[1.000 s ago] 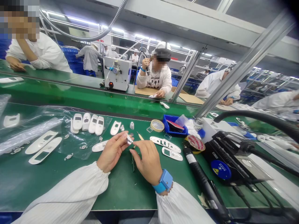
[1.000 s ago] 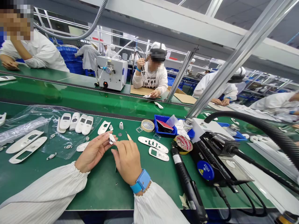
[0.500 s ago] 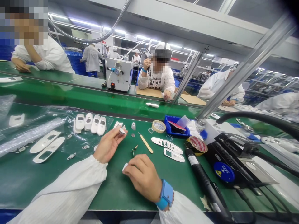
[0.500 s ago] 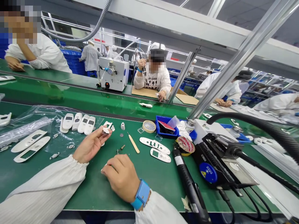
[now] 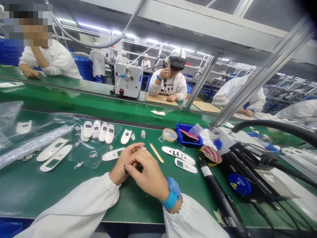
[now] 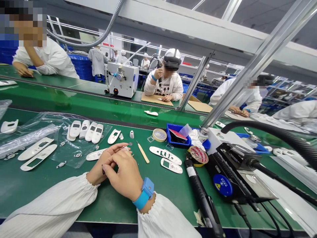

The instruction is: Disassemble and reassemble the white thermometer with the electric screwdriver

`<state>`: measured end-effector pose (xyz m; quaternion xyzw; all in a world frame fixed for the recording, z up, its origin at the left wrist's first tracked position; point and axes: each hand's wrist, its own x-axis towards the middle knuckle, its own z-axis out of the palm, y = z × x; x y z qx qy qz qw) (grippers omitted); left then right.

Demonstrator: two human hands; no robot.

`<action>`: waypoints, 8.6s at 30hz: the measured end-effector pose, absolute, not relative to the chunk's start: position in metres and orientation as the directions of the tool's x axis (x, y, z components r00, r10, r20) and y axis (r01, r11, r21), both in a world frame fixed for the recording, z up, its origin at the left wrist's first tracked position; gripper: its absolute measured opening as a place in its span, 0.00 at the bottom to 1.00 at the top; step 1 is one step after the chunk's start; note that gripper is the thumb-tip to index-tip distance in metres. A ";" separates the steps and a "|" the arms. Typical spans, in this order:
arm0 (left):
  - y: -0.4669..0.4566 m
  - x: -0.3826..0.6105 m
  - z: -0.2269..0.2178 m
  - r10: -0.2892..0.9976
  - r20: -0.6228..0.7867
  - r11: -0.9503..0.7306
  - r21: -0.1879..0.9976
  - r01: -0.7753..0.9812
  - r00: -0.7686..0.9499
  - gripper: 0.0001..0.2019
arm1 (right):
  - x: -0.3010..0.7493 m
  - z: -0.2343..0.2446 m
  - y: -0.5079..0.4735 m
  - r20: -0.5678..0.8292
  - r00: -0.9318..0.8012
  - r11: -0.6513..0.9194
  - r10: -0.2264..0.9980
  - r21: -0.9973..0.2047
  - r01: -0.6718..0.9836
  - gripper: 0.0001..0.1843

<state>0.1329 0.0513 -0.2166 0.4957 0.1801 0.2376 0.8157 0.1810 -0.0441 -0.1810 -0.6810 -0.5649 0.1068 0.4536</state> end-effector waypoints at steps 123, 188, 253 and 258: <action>0.051 0.128 -0.203 0.291 -0.120 0.479 0.877 -0.036 0.949 0.13 | 0.212 -0.201 -0.083 0.505 0.526 0.069 0.684 -0.763 0.643 0.17; 0.120 0.095 -0.179 0.702 0.083 0.543 0.582 -0.606 0.707 0.14 | 0.221 -0.198 -0.005 -0.055 0.490 -0.136 0.870 -0.982 0.132 0.11; 0.075 0.121 -0.199 0.485 -0.103 0.262 0.965 -0.032 0.869 0.18 | 0.223 -0.203 -0.036 0.038 0.713 0.141 0.700 -0.986 -0.086 0.13; 0.071 0.127 -0.197 0.504 0.208 -0.406 0.914 0.017 0.838 0.16 | 0.216 -0.208 -0.024 -0.300 0.427 0.187 0.853 -0.588 -0.787 0.15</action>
